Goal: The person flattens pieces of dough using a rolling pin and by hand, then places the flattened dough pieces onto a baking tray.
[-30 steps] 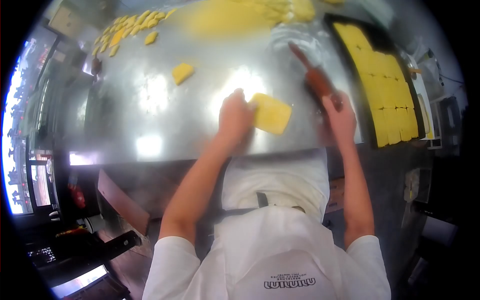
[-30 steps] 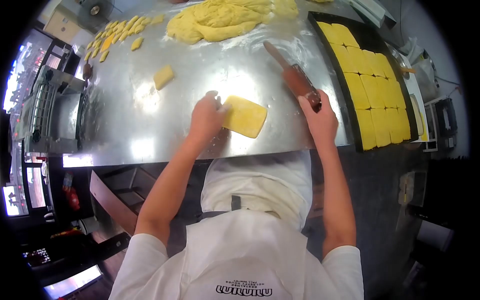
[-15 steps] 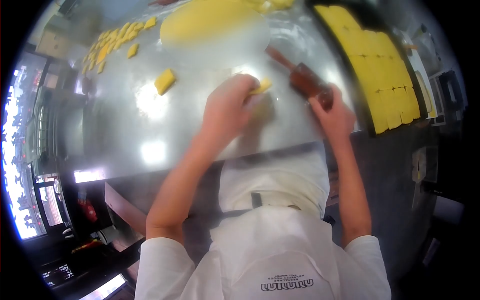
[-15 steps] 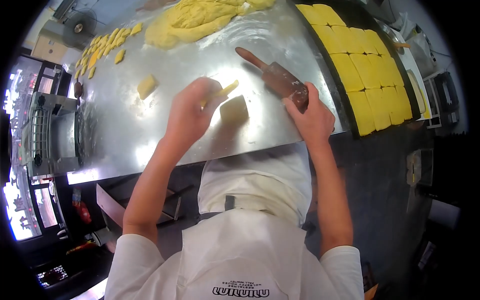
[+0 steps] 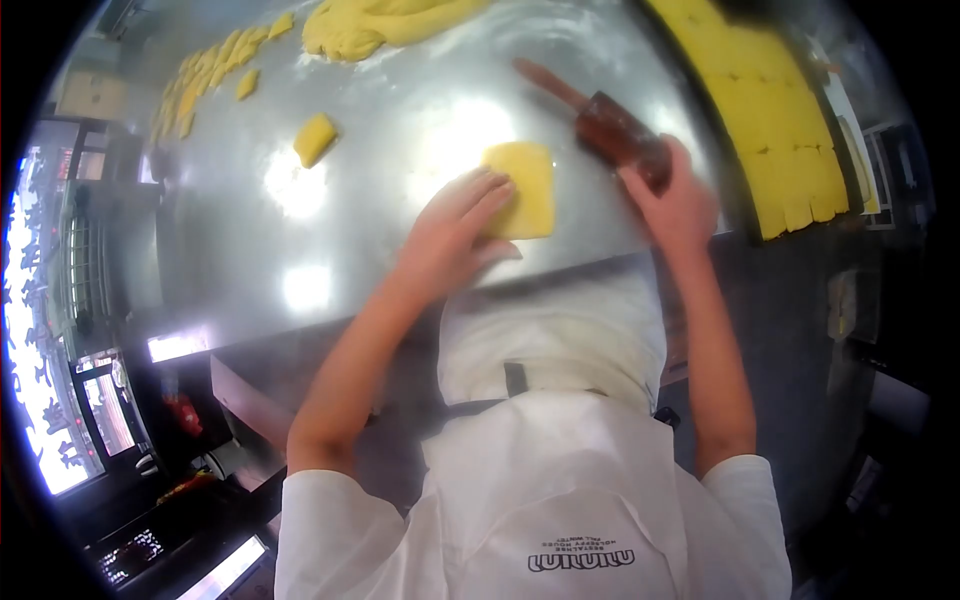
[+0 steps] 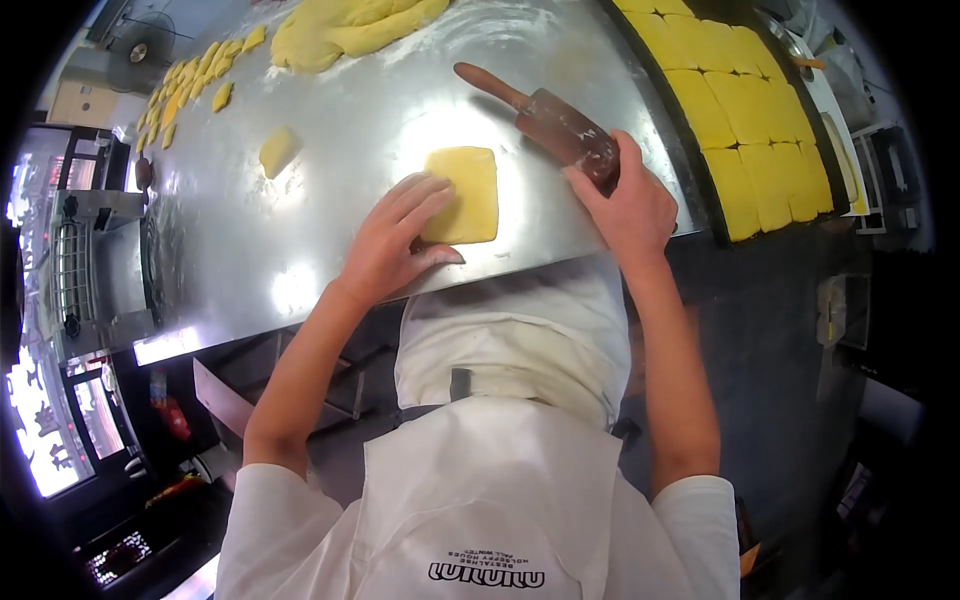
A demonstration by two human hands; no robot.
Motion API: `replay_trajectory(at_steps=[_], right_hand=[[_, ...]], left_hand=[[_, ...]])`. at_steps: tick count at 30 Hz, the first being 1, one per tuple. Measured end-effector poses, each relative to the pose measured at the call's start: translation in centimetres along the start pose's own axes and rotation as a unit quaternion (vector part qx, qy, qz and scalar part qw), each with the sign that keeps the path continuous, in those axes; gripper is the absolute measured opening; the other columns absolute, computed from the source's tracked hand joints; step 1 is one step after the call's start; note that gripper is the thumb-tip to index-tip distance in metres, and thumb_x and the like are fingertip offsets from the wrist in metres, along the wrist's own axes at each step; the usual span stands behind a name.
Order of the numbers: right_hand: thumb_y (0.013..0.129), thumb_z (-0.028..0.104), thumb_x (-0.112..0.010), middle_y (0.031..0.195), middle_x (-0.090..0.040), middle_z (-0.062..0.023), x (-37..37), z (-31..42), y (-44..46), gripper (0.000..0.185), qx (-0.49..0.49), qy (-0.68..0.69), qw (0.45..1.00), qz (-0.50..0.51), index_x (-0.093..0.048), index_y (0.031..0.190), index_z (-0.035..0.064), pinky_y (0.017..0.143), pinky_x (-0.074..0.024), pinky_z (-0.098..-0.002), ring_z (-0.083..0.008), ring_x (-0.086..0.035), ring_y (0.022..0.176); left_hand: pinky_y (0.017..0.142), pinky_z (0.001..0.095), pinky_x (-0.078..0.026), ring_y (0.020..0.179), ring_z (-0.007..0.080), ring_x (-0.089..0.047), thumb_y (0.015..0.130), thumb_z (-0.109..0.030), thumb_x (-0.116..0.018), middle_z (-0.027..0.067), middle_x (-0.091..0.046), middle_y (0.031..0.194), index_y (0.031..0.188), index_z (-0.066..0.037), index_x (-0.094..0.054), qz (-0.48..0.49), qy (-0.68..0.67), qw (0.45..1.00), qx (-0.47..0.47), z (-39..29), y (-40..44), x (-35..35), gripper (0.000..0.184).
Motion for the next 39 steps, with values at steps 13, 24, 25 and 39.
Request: replay_trajectory(at_steps=[13,24,25,39], right_hand=[[0.103,0.045,-0.068,0.071,-0.054,0.0006,0.0,4.1,-5.8,0.065,-0.322,0.515,0.774,0.178,-0.045,0.152,0.0088,0.039,-0.0322,-0.0225,-0.0052,-0.043,0.047],[0.105,0.042,-0.066,0.076,-0.052,0.0004,-0.5,6.8,-7.8,0.062,-0.349,0.538,0.747,0.176,-0.042,0.153,0.0115,0.039,-0.0312,-0.0232,-0.006,-0.041,0.049],[0.103,0.042,-0.069,0.076,-0.053,0.0006,0.0,5.6,-7.3,0.063,-0.338,0.518,0.764,0.181,-0.044,0.152,0.0108,0.039,-0.0285,-0.0224,-0.0042,-0.041,0.05],[0.09,0.05,-0.075,0.113,-0.076,-0.0155,2.1,0.1,-1.3,0.072,-0.023,-0.021,0.997,0.064,-0.05,0.147,0.0146,0.084,-0.0564,-0.0442,-0.0377,-0.073,0.1]], left_hand=[[0.128,0.0418,-0.024,0.153,0.0346,-0.037,0.106,-0.019,-0.06,0.0248,-0.033,0.168,0.162,0.005,-0.031,-0.232,-0.276,0.898,0.252,1.1,-1.3,-3.2,0.068],[0.127,0.0392,-0.027,0.157,0.0304,-0.031,0.108,-0.019,-0.057,0.0227,-0.035,0.167,0.162,0.009,-0.027,-0.321,-0.426,0.779,0.329,-0.5,1.0,-4.8,0.067],[0.127,0.0398,-0.028,0.157,0.0316,-0.032,0.106,-0.018,-0.059,0.0237,-0.035,0.167,0.161,0.009,-0.028,-0.3,-0.367,0.811,0.342,-0.5,1.2,-4.7,0.068],[0.123,0.0553,-0.028,0.148,0.0502,-0.035,0.097,-0.039,-0.072,0.0337,-0.04,0.158,0.154,0.011,-0.035,-0.124,0.08,0.973,0.179,-2.4,5.6,-4.4,0.085]])
Point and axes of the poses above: each hand's wrist, its own y-axis towards the middle knuckle, its own x-axis out of the back of the hand, z = x × y, the point moved 3 cm from there along y, towards the middle knuckle
